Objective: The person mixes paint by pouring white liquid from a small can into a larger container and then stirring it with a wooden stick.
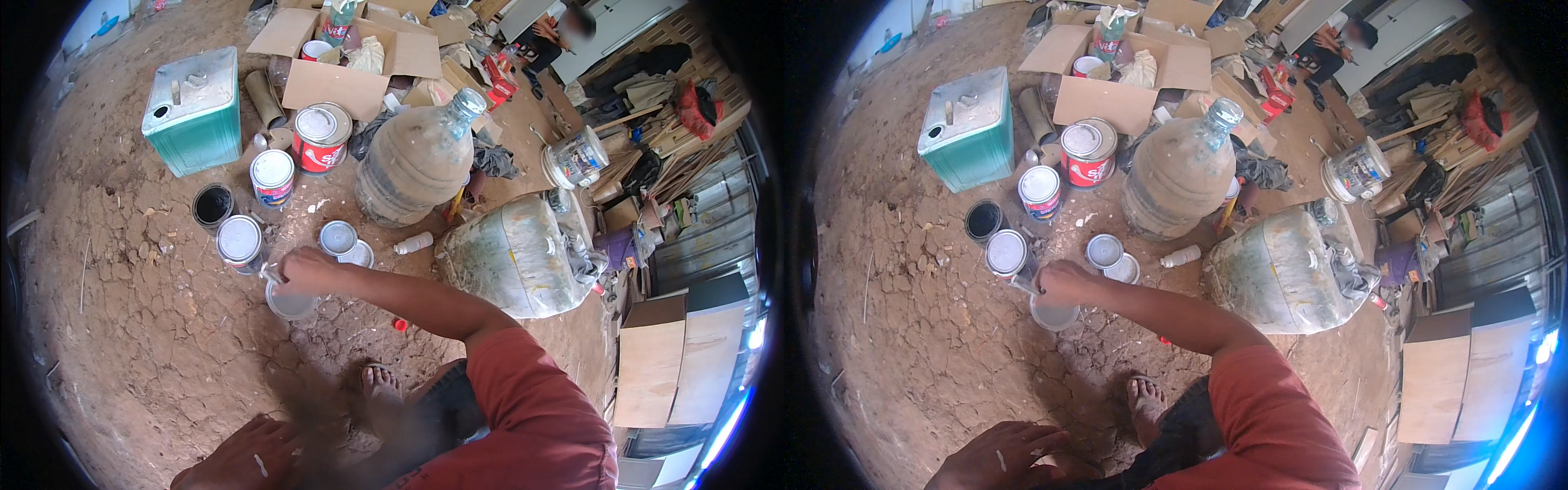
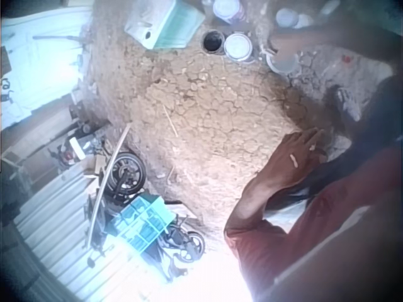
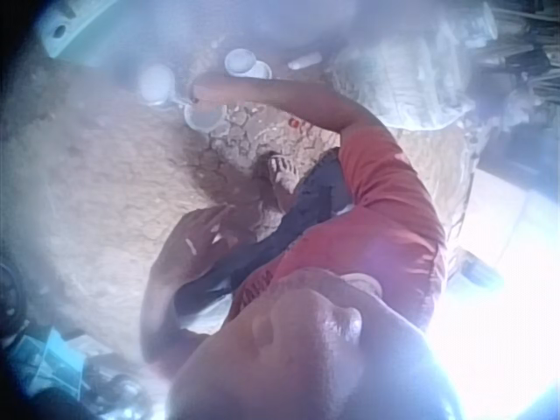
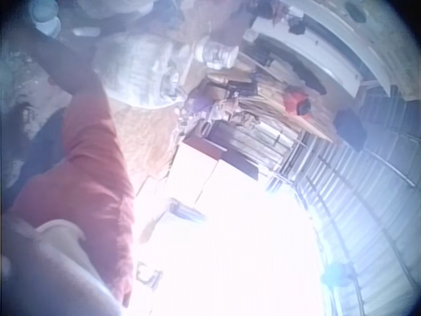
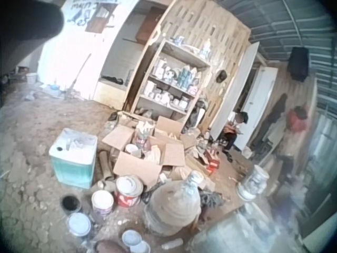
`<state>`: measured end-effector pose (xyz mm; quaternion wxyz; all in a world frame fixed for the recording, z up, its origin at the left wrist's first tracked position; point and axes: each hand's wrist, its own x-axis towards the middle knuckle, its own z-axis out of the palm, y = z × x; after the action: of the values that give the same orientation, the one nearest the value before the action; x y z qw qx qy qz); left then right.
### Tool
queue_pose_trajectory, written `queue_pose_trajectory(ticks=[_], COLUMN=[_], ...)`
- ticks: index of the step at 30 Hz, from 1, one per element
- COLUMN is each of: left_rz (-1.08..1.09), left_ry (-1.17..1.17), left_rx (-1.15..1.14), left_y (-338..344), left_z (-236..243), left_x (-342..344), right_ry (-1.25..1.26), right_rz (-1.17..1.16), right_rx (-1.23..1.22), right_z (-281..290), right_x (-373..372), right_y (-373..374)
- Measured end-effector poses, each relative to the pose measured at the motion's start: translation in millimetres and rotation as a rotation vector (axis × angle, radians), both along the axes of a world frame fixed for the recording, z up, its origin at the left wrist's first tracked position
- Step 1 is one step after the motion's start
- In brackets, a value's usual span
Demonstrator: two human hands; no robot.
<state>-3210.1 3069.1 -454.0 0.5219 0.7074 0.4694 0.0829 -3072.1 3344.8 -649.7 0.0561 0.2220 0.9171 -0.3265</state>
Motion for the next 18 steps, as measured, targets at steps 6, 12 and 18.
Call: queue_pose_trajectory(ticks=[6,12,18], left_rz=[-0.002,-0.135,-0.151], left_ry=[-0.017,0.012,-0.017], left_rx=[0.016,-0.050,0.063], left_y=[2,14,0], left_z=[2,5,-15], left_x=[-1,-1,-11], right_ry=[-0.083,0.084,0.007], right_rz=[0.002,-0.041,0.025], right_rx=[-0.020,0.061,0.034], right_z=[-2,-20,-7], right_x=[2,2,3], right_y=[-12,-6,-12])
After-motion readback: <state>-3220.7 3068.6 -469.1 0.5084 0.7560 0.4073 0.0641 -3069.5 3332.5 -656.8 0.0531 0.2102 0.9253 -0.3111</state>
